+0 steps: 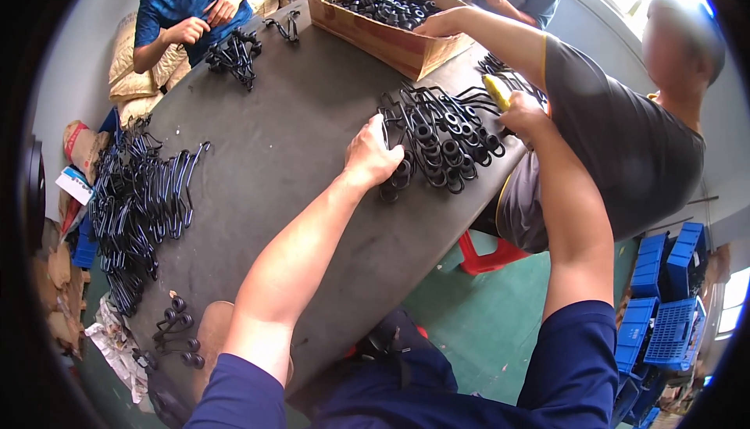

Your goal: Assembling black metal components by tapping them into place with a yellow mallet on a workbench.

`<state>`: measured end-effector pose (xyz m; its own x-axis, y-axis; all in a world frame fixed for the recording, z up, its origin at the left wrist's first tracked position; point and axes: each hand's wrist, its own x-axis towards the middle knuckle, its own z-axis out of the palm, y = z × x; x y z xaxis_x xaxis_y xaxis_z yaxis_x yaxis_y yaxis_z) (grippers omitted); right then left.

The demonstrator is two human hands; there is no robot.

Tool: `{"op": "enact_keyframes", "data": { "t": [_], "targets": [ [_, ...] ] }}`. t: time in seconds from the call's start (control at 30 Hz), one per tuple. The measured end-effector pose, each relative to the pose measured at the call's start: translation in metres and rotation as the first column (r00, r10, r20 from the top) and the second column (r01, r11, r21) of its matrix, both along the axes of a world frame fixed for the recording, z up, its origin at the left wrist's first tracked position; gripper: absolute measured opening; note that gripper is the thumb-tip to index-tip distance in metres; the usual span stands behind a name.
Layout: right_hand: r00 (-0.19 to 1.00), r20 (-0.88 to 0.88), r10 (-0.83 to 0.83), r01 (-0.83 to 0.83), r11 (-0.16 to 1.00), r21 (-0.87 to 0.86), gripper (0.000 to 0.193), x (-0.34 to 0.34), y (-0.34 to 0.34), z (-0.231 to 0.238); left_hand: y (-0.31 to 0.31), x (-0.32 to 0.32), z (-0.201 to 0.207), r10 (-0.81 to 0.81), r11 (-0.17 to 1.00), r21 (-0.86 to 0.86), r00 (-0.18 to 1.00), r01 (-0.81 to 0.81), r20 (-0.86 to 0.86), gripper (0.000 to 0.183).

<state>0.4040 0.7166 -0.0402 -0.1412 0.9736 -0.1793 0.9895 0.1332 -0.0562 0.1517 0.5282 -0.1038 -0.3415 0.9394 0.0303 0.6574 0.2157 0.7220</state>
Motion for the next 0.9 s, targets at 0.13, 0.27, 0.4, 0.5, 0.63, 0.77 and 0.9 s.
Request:
{"op": "enact_keyframes", "data": {
  "t": [0.13, 0.27, 0.4, 0.5, 0.63, 0.77, 0.9],
  "targets": [
    [0.993, -0.092, 0.073, -0.087, 0.984, -0.154, 0.046, -0.022, -0.019, 0.036, -0.007, -0.011, -0.004, 0.016, 1.000, 0.009, 1.000, -0.016, 0.015, 0.072],
    [0.978, -0.193, 0.074, -0.126, 0.953, -0.276, 0.063, -0.014, -0.051, 0.039, -0.019, -0.023, -0.001, 0.020, 1.000, 0.023, 1.000, -0.020, -0.010, 0.069],
    [0.946, -0.320, 0.046, -0.166, 0.919, -0.357, 0.061, -0.022, -0.091, 0.042, -0.052, -0.058, -0.012, 0.020, 0.992, 0.126, 0.999, -0.013, -0.047, 0.067],
    [0.948, -0.281, 0.151, -0.249, 0.901, -0.355, 0.055, -0.050, -0.130, 0.052, -0.091, -0.098, -0.013, -0.010, 0.979, 0.204, 1.000, 0.006, 0.019, 0.062],
    [0.928, -0.295, 0.228, -0.337, 0.851, -0.403, 0.050, -0.078, -0.177, 0.053, -0.156, -0.143, 0.010, -0.023, 1.000, 0.013, 0.992, 0.021, 0.125, 0.063],
    [0.872, -0.430, 0.235, -0.428, 0.793, -0.434, 0.053, -0.109, -0.218, 0.041, -0.217, -0.186, 0.015, 0.061, 0.997, -0.043, 0.992, -0.057, 0.107, 0.063],
    [0.792, -0.582, 0.183, -0.505, 0.733, -0.457, 0.056, -0.128, -0.252, 0.023, -0.263, -0.222, 0.017, 0.098, 0.987, -0.133, 0.991, -0.085, 0.092, 0.065]
  ]
}}
